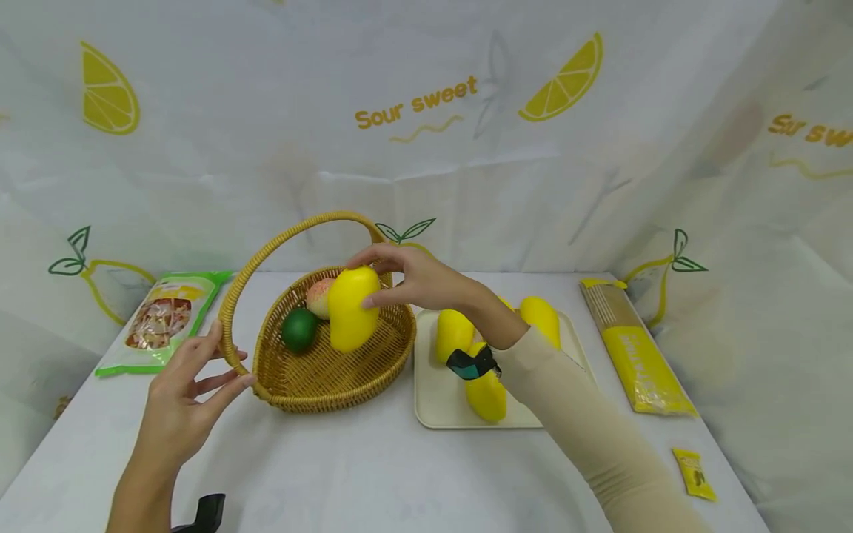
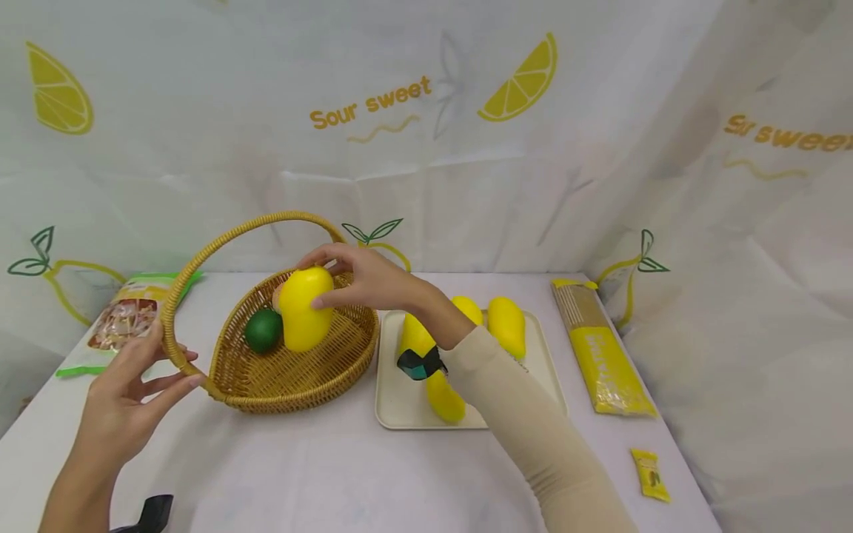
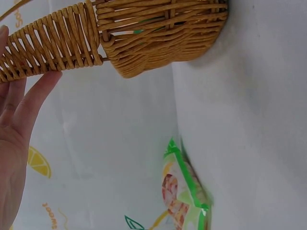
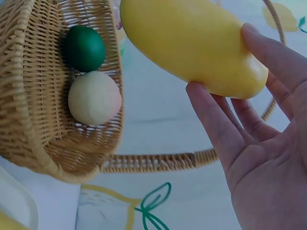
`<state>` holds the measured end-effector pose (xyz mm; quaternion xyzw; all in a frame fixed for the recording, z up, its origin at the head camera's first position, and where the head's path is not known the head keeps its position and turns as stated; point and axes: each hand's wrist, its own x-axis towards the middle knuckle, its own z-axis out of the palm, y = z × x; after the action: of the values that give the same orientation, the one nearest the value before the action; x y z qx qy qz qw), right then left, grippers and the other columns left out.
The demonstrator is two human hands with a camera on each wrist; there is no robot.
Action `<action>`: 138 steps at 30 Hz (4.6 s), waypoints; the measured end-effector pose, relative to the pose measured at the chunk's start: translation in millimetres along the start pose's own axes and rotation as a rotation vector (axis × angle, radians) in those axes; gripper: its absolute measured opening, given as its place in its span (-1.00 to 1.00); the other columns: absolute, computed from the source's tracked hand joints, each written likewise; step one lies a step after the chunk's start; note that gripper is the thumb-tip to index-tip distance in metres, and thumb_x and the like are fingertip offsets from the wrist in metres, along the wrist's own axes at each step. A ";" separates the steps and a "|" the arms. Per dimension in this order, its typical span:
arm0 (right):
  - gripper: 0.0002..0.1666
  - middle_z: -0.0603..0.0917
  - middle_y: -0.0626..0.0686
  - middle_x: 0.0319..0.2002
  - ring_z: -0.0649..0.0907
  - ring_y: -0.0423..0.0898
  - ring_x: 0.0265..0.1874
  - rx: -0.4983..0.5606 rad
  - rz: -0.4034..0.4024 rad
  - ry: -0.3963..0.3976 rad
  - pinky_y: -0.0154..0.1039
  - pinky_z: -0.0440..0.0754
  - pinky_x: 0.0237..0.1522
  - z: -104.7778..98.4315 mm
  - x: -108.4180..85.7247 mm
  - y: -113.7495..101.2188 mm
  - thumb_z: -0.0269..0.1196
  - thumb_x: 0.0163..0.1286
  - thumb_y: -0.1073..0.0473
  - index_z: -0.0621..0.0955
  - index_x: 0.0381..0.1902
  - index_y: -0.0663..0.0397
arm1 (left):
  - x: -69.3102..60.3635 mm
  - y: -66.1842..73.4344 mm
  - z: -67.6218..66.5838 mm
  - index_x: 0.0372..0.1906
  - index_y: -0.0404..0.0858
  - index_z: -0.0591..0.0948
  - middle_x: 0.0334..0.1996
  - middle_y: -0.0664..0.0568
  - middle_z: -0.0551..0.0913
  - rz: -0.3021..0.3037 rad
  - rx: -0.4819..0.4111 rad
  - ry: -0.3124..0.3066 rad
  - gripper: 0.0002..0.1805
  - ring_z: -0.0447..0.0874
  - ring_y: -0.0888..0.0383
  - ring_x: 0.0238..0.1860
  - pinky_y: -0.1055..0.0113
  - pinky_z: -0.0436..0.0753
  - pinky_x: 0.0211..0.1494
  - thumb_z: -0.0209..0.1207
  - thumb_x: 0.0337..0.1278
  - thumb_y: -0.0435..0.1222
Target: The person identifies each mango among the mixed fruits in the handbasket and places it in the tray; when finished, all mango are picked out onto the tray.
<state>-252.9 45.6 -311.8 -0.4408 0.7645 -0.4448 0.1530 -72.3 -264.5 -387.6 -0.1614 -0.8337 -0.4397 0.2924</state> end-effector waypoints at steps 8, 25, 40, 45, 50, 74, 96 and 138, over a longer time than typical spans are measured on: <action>-0.38 0.56 0.05 0.35 0.61 0.03 0.29 0.079 0.061 0.073 -0.15 0.81 0.10 -30.6 -41.4 0.6 0.41 0.35 0.22 0.52 0.35 0.04 | 1.3 -0.6 0.8 0.46 -0.38 0.39 -0.01 0.43 0.51 0.009 -0.001 -0.004 -0.03 0.61 0.55 0.04 0.71 0.69 -0.07 0.48 -0.23 -0.58; -0.41 0.53 0.14 0.37 0.62 0.01 0.24 -0.087 0.178 0.215 -0.46 0.73 0.07 -78.3 -125.1 22.4 0.37 0.39 0.24 0.52 0.36 0.11 | 3.7 0.9 -0.7 0.46 -0.37 0.39 -0.01 0.47 0.50 0.001 0.013 -0.008 -0.01 0.60 0.57 0.03 0.72 0.69 -0.07 0.47 -0.26 -0.66; -0.56 0.54 -0.48 0.21 0.47 -0.54 0.26 -0.117 0.135 0.282 -0.66 0.57 0.20 -83.4 -193.4 40.6 0.29 0.42 0.36 0.62 0.25 0.24 | 1.2 0.0 0.7 0.47 -0.40 0.37 0.00 0.45 0.50 0.010 -0.008 -0.011 0.02 0.62 0.55 0.02 0.69 0.71 -0.07 0.46 -0.31 -0.72; -0.61 0.60 -0.47 0.21 0.47 -0.57 0.28 -0.126 0.159 0.329 -0.66 0.58 0.18 -77.2 -208.4 48.2 0.31 0.40 0.37 0.67 0.18 0.25 | 0.7 0.0 -0.6 0.46 -0.41 0.38 0.00 0.45 0.51 0.010 -0.010 -0.009 0.02 0.62 0.55 0.03 0.69 0.70 -0.07 0.47 -0.31 -0.71; -0.61 0.65 -0.47 0.15 0.58 -0.51 0.18 -0.101 0.188 0.362 -0.58 0.68 0.08 -69.2 -219.8 57.1 0.31 0.40 0.38 0.67 0.17 0.25 | 0.8 -1.4 -1.4 0.45 -0.40 0.40 -0.01 0.43 0.52 0.011 -0.012 -0.005 0.02 0.63 0.54 0.02 0.69 0.71 -0.08 0.47 -0.34 -0.72; -0.33 0.30 0.22 0.42 0.47 -0.61 0.12 -0.036 0.413 0.242 -0.48 0.75 0.02 -34.9 -254.4 83.3 0.45 0.30 0.16 0.55 0.36 0.04 | 0.2 -1.7 -2.4 0.47 -0.40 0.35 -0.01 0.47 0.51 -0.043 -0.024 -0.030 0.05 0.63 0.51 0.01 0.66 0.72 -0.07 0.44 -0.35 -0.76; -0.38 0.48 0.19 0.36 0.55 0.07 0.24 -0.219 0.399 0.248 -0.37 0.75 0.08 -17.2 -264.5 95.5 0.43 0.33 0.09 0.60 0.34 -0.04 | 0.3 -0.3 -2.3 0.48 -0.39 0.34 0.00 0.47 0.51 -0.041 -0.024 -0.028 -0.03 0.63 0.52 0.01 0.68 0.71 -0.05 0.44 -0.20 -0.57; -0.51 0.42 0.32 0.46 0.47 -0.30 0.41 -0.208 0.310 0.187 -0.50 0.64 0.19 -11.8 -264.8 104.4 0.23 0.52 0.18 0.56 0.37 0.02 | -3.5 -2.3 -6.3 0.46 -0.43 0.36 0.00 0.42 0.54 -0.022 -0.030 -0.012 -0.02 0.64 0.51 0.00 0.68 0.71 -0.06 0.46 -0.25 -0.65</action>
<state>-166.9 289.1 -432.2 -0.2880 0.8759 -0.3736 0.1015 -68.6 -271.1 -388.5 -0.1589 -0.8305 -0.4545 0.2801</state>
